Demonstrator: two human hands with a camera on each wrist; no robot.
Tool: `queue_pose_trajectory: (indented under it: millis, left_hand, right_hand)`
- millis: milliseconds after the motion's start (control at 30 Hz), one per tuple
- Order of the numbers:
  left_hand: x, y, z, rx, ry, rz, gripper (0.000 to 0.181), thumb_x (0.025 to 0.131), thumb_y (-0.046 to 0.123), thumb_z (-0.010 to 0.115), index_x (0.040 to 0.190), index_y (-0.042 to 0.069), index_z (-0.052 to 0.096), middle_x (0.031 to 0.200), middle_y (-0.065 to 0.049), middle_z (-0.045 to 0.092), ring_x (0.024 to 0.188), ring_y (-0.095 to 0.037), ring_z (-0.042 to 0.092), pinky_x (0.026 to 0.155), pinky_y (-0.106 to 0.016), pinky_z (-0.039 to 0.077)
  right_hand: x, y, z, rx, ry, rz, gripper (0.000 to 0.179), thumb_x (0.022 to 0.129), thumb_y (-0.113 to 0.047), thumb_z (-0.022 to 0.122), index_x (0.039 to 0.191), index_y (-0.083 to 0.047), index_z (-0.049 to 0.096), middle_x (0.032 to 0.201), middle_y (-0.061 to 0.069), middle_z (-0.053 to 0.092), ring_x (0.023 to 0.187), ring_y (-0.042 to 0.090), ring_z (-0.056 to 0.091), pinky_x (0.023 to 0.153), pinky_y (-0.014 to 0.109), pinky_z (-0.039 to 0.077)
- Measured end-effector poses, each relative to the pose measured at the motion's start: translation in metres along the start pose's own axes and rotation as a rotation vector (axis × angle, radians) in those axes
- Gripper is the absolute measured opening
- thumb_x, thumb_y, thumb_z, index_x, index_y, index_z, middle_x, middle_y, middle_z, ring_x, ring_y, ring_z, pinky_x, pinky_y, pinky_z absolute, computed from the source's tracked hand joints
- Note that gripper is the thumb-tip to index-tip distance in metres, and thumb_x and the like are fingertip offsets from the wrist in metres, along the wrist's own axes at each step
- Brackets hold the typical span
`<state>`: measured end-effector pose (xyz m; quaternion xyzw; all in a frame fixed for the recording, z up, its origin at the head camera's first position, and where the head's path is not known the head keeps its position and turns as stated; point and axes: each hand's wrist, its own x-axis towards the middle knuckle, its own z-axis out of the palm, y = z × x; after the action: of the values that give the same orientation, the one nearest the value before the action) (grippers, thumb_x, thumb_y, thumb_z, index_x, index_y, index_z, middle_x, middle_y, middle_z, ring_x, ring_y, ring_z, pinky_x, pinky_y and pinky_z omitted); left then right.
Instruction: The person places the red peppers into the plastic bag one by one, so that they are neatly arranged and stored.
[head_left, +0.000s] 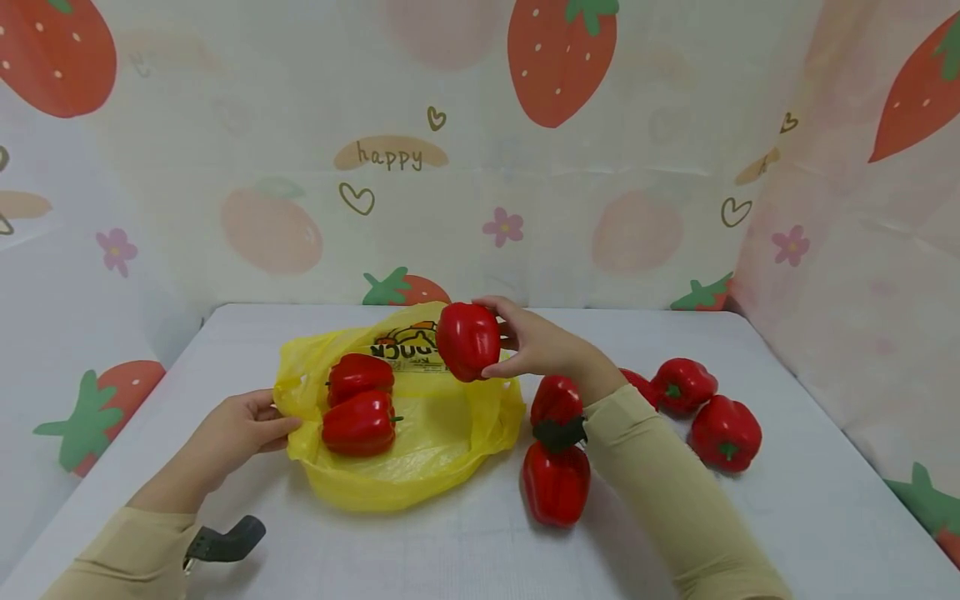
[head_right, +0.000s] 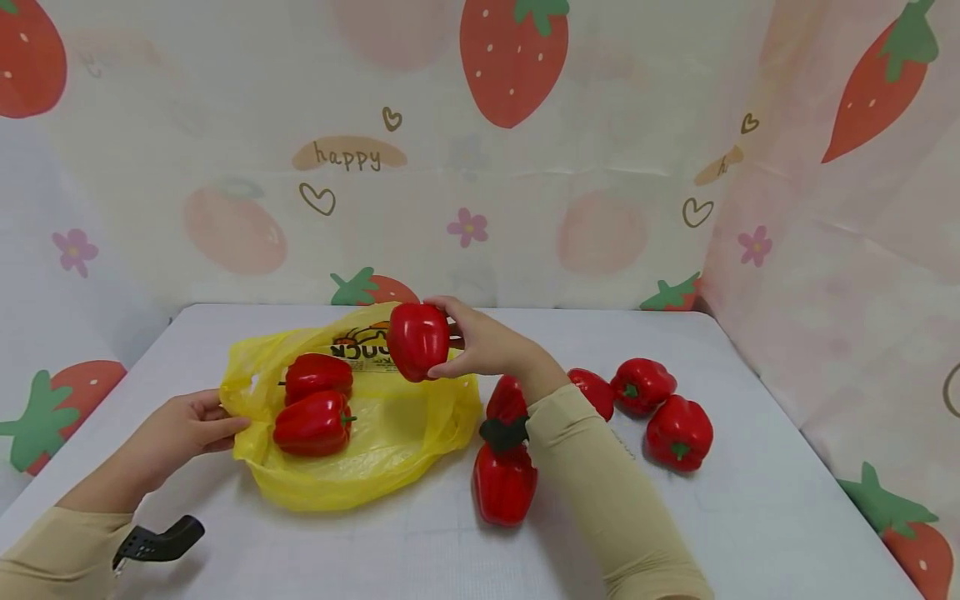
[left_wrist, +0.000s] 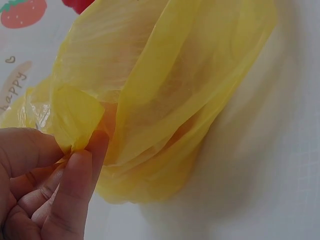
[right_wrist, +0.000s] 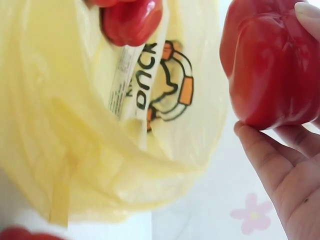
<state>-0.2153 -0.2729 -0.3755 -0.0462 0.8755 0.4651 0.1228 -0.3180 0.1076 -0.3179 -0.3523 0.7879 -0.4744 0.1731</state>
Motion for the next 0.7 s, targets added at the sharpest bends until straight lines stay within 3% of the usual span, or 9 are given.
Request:
queue_pose_trajectory:
  millis: [400,700]
  left_hand:
    - [-0.003,0.005,-0.001,-0.001,0.009,0.009,0.063,0.084,0.033,0.065,0.131,-0.002,0.043,0.117,-0.019,0.059,0.091,-0.020,0.064,0.080,-0.035,0.053]
    - [-0.003,0.005,-0.003,-0.002,0.009,0.020,0.062,0.084,0.033,0.065,0.130,-0.002,0.044,0.114,-0.018,0.061,0.090,-0.020,0.063,0.079,-0.035,0.053]
  right_hand:
    - [0.043,0.001,0.026,-0.041,-0.063,0.068,0.085,0.073,-0.014,0.077,0.140,-0.015,0.025,0.132,0.005,0.041,0.117,0.023,0.048,0.092,0.034,0.047]
    - [0.059,0.003,0.041,-0.061,-0.081,0.081,0.081,0.072,-0.013,0.077,0.136,-0.015,0.029,0.127,0.003,0.044,0.116,0.022,0.045,0.089,0.032,0.049]
